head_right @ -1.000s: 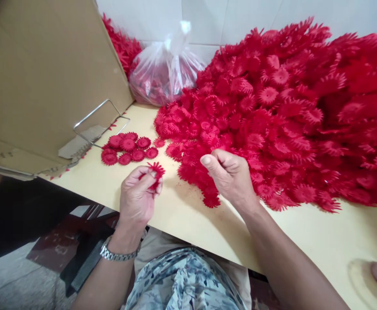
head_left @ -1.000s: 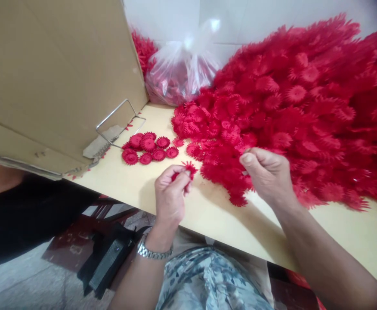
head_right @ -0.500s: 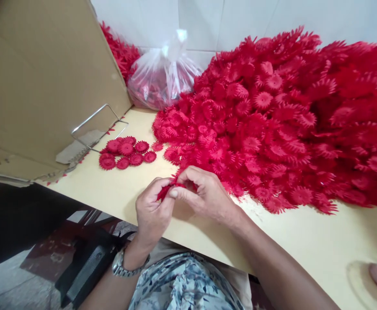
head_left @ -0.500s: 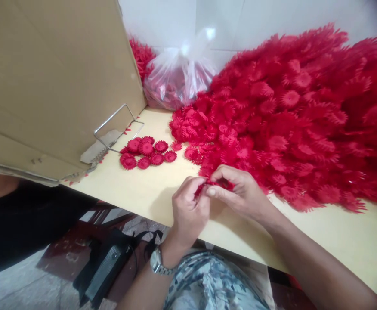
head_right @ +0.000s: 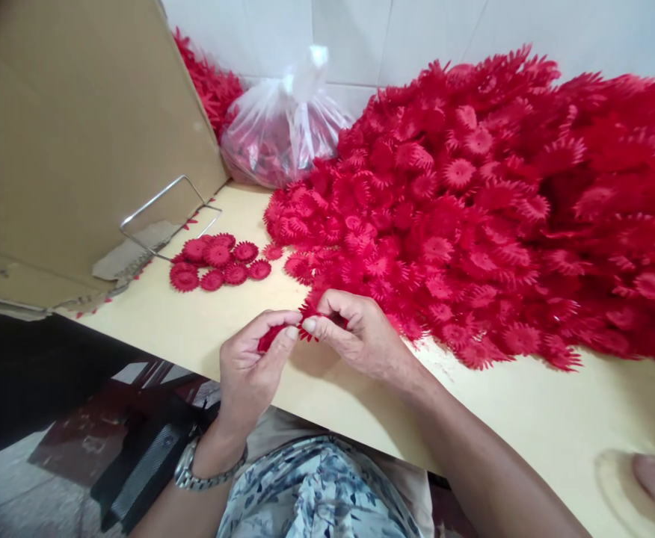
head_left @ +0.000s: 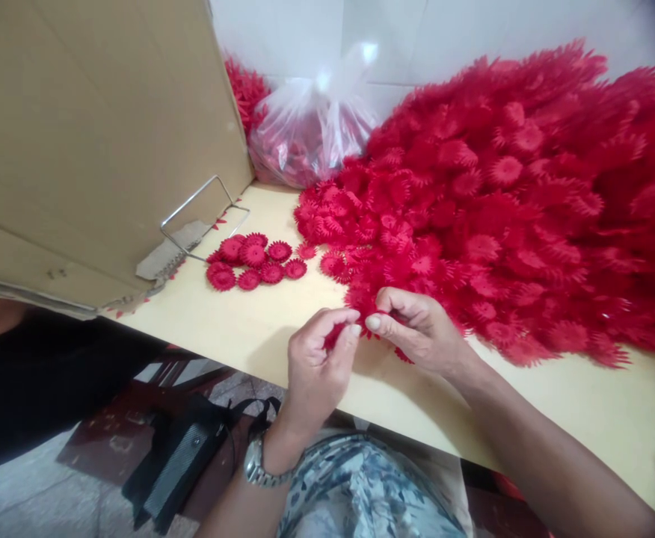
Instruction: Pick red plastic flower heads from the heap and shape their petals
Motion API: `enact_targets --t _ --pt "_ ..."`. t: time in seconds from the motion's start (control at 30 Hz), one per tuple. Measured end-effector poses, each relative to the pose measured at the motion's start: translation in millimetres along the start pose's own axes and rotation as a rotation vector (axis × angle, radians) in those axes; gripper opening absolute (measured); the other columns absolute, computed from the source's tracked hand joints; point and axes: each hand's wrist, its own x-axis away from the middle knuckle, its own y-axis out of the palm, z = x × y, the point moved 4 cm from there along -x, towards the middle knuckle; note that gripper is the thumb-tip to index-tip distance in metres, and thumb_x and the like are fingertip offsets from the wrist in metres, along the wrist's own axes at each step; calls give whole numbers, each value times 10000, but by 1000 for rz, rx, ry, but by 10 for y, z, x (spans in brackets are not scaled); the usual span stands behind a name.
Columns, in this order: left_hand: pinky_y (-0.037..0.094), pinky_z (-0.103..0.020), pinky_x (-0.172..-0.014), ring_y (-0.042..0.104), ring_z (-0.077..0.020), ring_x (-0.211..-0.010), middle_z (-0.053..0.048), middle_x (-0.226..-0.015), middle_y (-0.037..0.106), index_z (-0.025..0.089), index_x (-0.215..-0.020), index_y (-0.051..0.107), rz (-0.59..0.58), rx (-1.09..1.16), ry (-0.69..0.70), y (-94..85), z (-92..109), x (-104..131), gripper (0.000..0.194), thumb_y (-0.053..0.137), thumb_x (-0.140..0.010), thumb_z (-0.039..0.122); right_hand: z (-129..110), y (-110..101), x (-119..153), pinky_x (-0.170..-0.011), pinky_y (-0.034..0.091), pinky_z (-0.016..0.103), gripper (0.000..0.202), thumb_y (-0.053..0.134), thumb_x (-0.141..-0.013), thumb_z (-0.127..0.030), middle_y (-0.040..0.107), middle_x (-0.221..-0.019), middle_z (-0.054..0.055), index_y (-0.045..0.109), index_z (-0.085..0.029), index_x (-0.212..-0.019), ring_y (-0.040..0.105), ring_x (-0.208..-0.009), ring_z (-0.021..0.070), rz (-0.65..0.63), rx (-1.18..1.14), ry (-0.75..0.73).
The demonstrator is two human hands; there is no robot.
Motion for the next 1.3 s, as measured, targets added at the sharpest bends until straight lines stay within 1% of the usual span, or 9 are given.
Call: enact_targets --t 0.13,0.27,0.33,0.43,0.6,0.77,1.07,1.2,1.3 --pt "473 -245 -701 606 -150 -763 -45 -850 676 176 -914 662 -69 46 -47 40 -27 -9 158 552 -840 262 -9 37 6 -457 252 206 382 482 -877 -438 318 -564 -54 384 -186 -606 313 -507 68 -30 37 -5" --pt "430 -207 -559 554 -108 -628 -14 -783 636 198 -1026 616 19 169 -156 15 -127 -38 236 583 -819 306 -3 62 12 -460 257 211 397 439 -890 -471 307 -568 -53 372 -194 -613 306 -503 72 -74 -4 -22" --pt "351 -193 -450 481 -82 -509 16 -661 582 191 -962 623 -44 276 -264 54 -203 -51 218 603 -798 334 -2 61 14 -474 280 212 373 420 -903 -447 334 -579 -48 380 -196 -631 331 -514 76 -85 -5 -31" --pt "264 -184 -402 405 -64 -440 53 -519 476 175 -758 609 -123 393 -365 119 -265 -54 141 628 -765 315 5 47 9 -522 333 219 253 434 -909 -347 423 -630 -30 442 -192 -709 407 -569 91 -67 50 -27" --pt "294 -182 -456 374 -59 -482 59 -537 461 170 -716 607 -58 253 -232 120 -163 -47 90 600 -775 237 9 35 1 -606 404 231 104 465 -887 -248 544 -722 4 510 -183 -819 507 -663 111 -6 28 -44" --pt "322 -186 -489 374 -69 -509 56 -548 450 165 -697 578 -68 172 -178 122 -71 -32 134 566 -804 244 13 39 5 -503 347 211 209 489 -873 -298 473 -597 -29 496 -177 -702 430 -539 84 44 92 -9" --pt "299 -190 -475 363 -70 -506 58 -548 440 169 -708 565 -105 228 -192 142 -97 -22 139 568 -805 268 58 94 1 -440 212 219 388 427 -885 -392 274 -524 -59 327 -200 -563 281 -471 67 14 152 0" --pt "300 -197 -470 377 -68 -493 56 -548 460 174 -700 571 -107 290 -209 162 -158 -24 129 587 -793 262 69 105 3 -427 212 217 437 438 -876 -468 275 -501 -62 346 -198 -544 277 -449 66 -28 27 11" --pt "255 -204 -441 364 -65 -476 57 -530 446 175 -660 550 -90 328 -240 157 -205 -23 172 575 -802 267 52 66 2 -444 265 208 395 454 -882 -447 354 -523 -53 408 -188 -587 336 -468 70 -2 34 -24"
